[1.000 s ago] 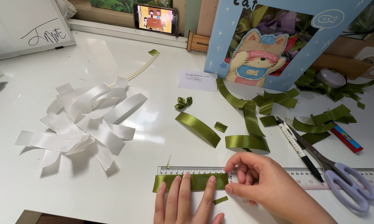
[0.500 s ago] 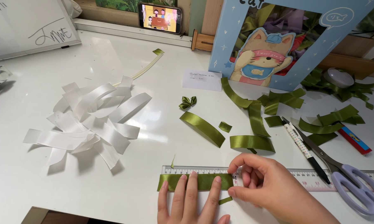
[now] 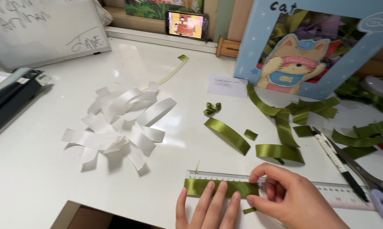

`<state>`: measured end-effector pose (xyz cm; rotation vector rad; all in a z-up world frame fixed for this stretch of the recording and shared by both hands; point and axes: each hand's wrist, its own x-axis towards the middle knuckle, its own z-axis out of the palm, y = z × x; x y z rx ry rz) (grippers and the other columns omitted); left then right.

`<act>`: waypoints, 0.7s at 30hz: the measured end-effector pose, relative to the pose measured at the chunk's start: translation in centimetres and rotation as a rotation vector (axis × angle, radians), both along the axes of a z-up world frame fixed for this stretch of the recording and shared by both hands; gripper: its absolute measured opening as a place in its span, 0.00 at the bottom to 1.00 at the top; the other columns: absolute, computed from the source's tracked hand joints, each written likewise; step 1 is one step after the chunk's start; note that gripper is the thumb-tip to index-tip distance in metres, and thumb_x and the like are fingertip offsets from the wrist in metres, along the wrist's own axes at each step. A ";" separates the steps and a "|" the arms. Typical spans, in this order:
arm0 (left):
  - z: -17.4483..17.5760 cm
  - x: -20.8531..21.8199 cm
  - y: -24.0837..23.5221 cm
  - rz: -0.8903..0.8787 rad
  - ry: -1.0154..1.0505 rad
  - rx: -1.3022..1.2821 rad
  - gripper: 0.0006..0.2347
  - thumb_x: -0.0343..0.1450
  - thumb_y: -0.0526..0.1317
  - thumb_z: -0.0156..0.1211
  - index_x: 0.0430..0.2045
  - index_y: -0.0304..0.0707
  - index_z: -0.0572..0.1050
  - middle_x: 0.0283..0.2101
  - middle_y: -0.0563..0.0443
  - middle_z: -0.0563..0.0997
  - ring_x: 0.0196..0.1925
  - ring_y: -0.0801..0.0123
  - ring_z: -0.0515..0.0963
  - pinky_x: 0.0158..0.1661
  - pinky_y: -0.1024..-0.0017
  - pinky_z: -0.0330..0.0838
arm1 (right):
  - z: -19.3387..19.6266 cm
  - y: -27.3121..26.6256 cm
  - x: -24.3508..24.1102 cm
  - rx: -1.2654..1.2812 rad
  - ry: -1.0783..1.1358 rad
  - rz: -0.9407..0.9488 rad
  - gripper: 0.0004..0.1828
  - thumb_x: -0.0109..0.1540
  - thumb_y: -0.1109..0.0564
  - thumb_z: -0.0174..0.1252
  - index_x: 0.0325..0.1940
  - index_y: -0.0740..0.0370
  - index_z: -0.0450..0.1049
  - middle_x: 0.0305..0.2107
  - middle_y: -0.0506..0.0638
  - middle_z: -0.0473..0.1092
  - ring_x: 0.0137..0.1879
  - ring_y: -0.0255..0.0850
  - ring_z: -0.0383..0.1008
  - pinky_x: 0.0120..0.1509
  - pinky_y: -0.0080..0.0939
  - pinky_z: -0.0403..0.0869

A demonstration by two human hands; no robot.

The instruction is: Preparing decorative ribbons for gift packaging by measuring, marking, cutting, and heat-sealing the ends.

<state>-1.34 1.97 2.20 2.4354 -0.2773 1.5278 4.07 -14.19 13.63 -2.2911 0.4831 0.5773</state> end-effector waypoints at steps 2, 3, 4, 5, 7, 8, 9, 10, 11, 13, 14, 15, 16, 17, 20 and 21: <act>-2.0 -0.8 1.0 -0.053 0.091 -0.039 0.10 0.75 0.43 0.47 0.40 0.61 0.79 0.49 0.66 0.85 0.54 0.74 0.84 0.56 0.43 0.66 | -0.8 -0.4 0.0 -0.047 -0.048 0.026 0.11 0.56 0.56 0.83 0.38 0.49 0.88 0.21 0.50 0.63 0.29 0.39 0.63 0.41 0.32 0.62; -2.6 -0.9 2.0 -0.047 0.091 -0.036 0.10 0.75 0.43 0.47 0.40 0.61 0.79 0.49 0.66 0.85 0.54 0.74 0.84 0.56 0.43 0.66 | -0.6 -0.3 0.0 -0.044 -0.048 0.031 0.11 0.56 0.56 0.83 0.38 0.49 0.88 0.21 0.50 0.63 0.29 0.39 0.63 0.41 0.32 0.62; -3.3 -1.1 3.0 -0.038 0.107 -0.008 0.08 0.73 0.44 0.52 0.40 0.61 0.79 0.49 0.66 0.85 0.53 0.73 0.84 0.56 0.42 0.66 | -0.4 -0.1 0.1 -0.065 -0.024 0.029 0.10 0.56 0.56 0.82 0.39 0.48 0.88 0.22 0.50 0.63 0.29 0.40 0.63 0.41 0.33 0.62; -4.0 -1.4 3.9 -0.031 0.124 0.020 0.06 0.72 0.44 0.56 0.40 0.60 0.79 0.49 0.66 0.85 0.53 0.71 0.84 0.56 0.41 0.66 | -0.3 -0.1 0.0 -0.088 0.000 0.025 0.10 0.57 0.55 0.82 0.40 0.47 0.88 0.23 0.49 0.63 0.30 0.40 0.63 0.42 0.33 0.61; -4.6 -1.2 4.8 -0.005 0.079 0.016 0.06 0.72 0.43 0.55 0.39 0.61 0.77 0.47 0.68 0.85 0.52 0.73 0.84 0.56 0.45 0.66 | -0.4 -0.1 0.0 -0.084 -0.003 0.025 0.10 0.57 0.55 0.81 0.40 0.47 0.88 0.23 0.50 0.63 0.30 0.40 0.62 0.42 0.34 0.62; -4.9 -1.2 5.2 0.017 0.034 0.011 0.06 0.72 0.42 0.53 0.37 0.62 0.76 0.46 0.71 0.84 0.50 0.75 0.84 0.57 0.49 0.66 | -0.5 -0.1 -0.1 -0.083 -0.007 0.022 0.10 0.57 0.56 0.81 0.40 0.47 0.88 0.24 0.50 0.63 0.31 0.41 0.62 0.42 0.34 0.62; -4.9 -1.1 5.2 0.018 0.034 0.010 0.06 0.72 0.42 0.53 0.37 0.62 0.76 0.46 0.71 0.84 0.50 0.75 0.84 0.57 0.49 0.66 | -0.8 -0.3 -0.1 -0.083 -0.007 0.023 0.10 0.57 0.56 0.81 0.40 0.47 0.88 0.24 0.50 0.63 0.31 0.41 0.62 0.42 0.34 0.62; -4.8 -1.2 5.2 0.018 0.022 0.002 0.05 0.71 0.41 0.55 0.36 0.62 0.76 0.45 0.71 0.84 0.50 0.75 0.84 0.56 0.50 0.67 | -1.1 -0.4 -0.1 -0.093 -0.029 0.033 0.10 0.56 0.55 0.81 0.39 0.46 0.88 0.23 0.49 0.63 0.30 0.40 0.62 0.41 0.34 0.63; -4.7 -1.2 5.1 0.018 0.010 -0.006 0.05 0.70 0.41 0.57 0.35 0.62 0.76 0.44 0.71 0.84 0.49 0.75 0.85 0.55 0.51 0.69 | -1.4 -0.6 -0.1 -0.102 -0.052 0.044 0.10 0.55 0.55 0.82 0.39 0.46 0.89 0.23 0.48 0.63 0.30 0.40 0.63 0.41 0.33 0.63; -4.5 -1.2 5.1 0.009 0.017 -0.021 0.06 0.71 0.40 0.55 0.34 0.61 0.77 0.43 0.70 0.85 0.48 0.73 0.85 0.54 0.52 0.70 | -1.4 -0.5 -0.2 -0.108 -0.057 0.044 0.10 0.55 0.55 0.82 0.38 0.46 0.88 0.23 0.48 0.63 0.30 0.39 0.62 0.41 0.33 0.63; -4.4 -1.1 5.0 -0.004 0.025 -0.037 0.07 0.71 0.40 0.52 0.33 0.59 0.79 0.41 0.70 0.86 0.47 0.71 0.86 0.53 0.52 0.70 | -1.4 -0.5 -0.1 -0.114 -0.061 0.040 0.11 0.55 0.55 0.82 0.38 0.46 0.88 0.22 0.49 0.63 0.30 0.39 0.62 0.41 0.33 0.63; -4.5 -1.1 5.3 -0.003 0.023 -0.037 0.07 0.71 0.40 0.52 0.33 0.59 0.79 0.41 0.70 0.86 0.47 0.71 0.86 0.53 0.52 0.70 | -1.4 -0.4 -0.2 -0.113 -0.063 0.041 0.11 0.55 0.55 0.82 0.38 0.46 0.88 0.22 0.49 0.63 0.30 0.39 0.62 0.41 0.33 0.63; -4.6 -1.1 5.5 -0.027 0.039 -0.019 0.13 0.75 0.46 0.42 0.34 0.58 0.80 0.42 0.69 0.86 0.47 0.70 0.86 0.53 0.53 0.70 | -1.3 -0.4 -0.2 -0.128 -0.058 0.047 0.11 0.55 0.54 0.82 0.38 0.45 0.88 0.23 0.48 0.63 0.30 0.39 0.62 0.41 0.32 0.63; -4.8 -1.1 5.7 -0.053 0.056 -0.002 0.21 0.79 0.51 0.31 0.34 0.58 0.80 0.43 0.68 0.86 0.48 0.69 0.86 0.53 0.54 0.69 | -1.3 -0.4 -0.2 -0.144 -0.052 0.051 0.11 0.55 0.53 0.82 0.38 0.44 0.88 0.23 0.47 0.64 0.30 0.38 0.63 0.42 0.32 0.63; -4.8 -1.0 5.9 -0.072 0.060 0.008 0.21 0.79 0.50 0.31 0.34 0.57 0.81 0.42 0.68 0.86 0.48 0.69 0.86 0.52 0.56 0.70 | -1.3 -0.4 -0.2 -0.125 -0.052 0.039 0.10 0.55 0.54 0.82 0.38 0.45 0.88 0.23 0.48 0.64 0.30 0.39 0.62 0.41 0.33 0.63; -4.7 -1.0 6.0 -0.072 0.061 0.010 0.21 0.79 0.50 0.31 0.34 0.57 0.81 0.42 0.68 0.86 0.48 0.69 0.86 0.52 0.56 0.70 | -1.2 -0.4 -0.2 -0.123 -0.052 0.039 0.10 0.55 0.54 0.82 0.38 0.45 0.88 0.23 0.48 0.64 0.30 0.39 0.62 0.41 0.33 0.63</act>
